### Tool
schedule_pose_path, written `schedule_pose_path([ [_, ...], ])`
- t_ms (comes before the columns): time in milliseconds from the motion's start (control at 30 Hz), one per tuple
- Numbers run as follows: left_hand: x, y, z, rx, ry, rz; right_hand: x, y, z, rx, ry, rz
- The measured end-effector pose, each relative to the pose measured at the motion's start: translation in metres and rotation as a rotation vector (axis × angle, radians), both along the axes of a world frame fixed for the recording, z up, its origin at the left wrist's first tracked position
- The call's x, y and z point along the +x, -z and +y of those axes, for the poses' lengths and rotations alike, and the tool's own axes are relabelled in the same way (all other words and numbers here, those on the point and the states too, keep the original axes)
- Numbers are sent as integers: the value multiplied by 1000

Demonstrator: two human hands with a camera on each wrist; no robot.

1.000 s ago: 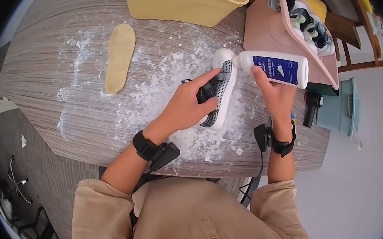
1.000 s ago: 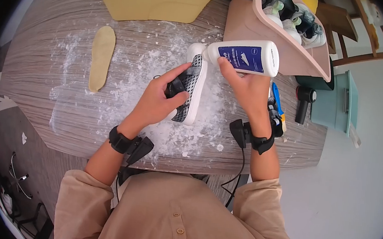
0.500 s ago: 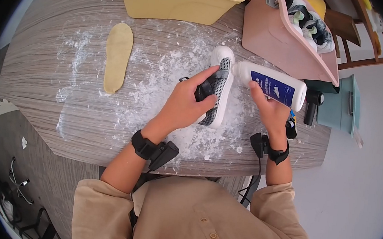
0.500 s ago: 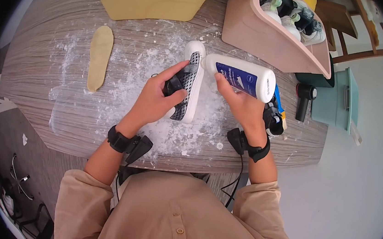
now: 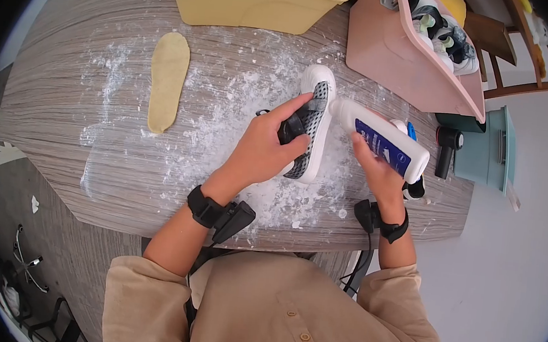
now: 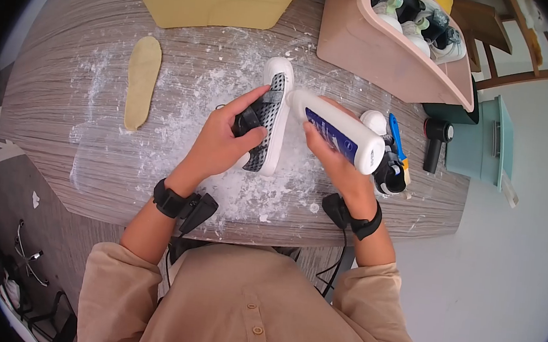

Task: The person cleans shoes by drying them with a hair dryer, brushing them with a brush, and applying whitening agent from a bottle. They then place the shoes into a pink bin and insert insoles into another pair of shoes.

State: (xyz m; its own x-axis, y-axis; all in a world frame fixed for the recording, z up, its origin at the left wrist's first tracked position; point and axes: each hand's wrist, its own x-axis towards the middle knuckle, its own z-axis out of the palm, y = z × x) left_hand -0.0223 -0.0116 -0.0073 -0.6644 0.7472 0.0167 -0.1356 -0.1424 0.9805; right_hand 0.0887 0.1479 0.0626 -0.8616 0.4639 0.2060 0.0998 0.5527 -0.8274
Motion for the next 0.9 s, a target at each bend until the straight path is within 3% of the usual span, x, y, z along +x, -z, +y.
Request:
schedule_pose_path([
  [333, 0, 2, 1, 15, -14, 12, 14, 21, 9, 32, 2, 9],
  [667, -2, -1, -2, -48, 51, -15, 27, 14, -2, 129, -82, -9],
  [900, -2, 0, -1, -19, 45, -8, 43, 21, -5, -145, 26, -121],
])
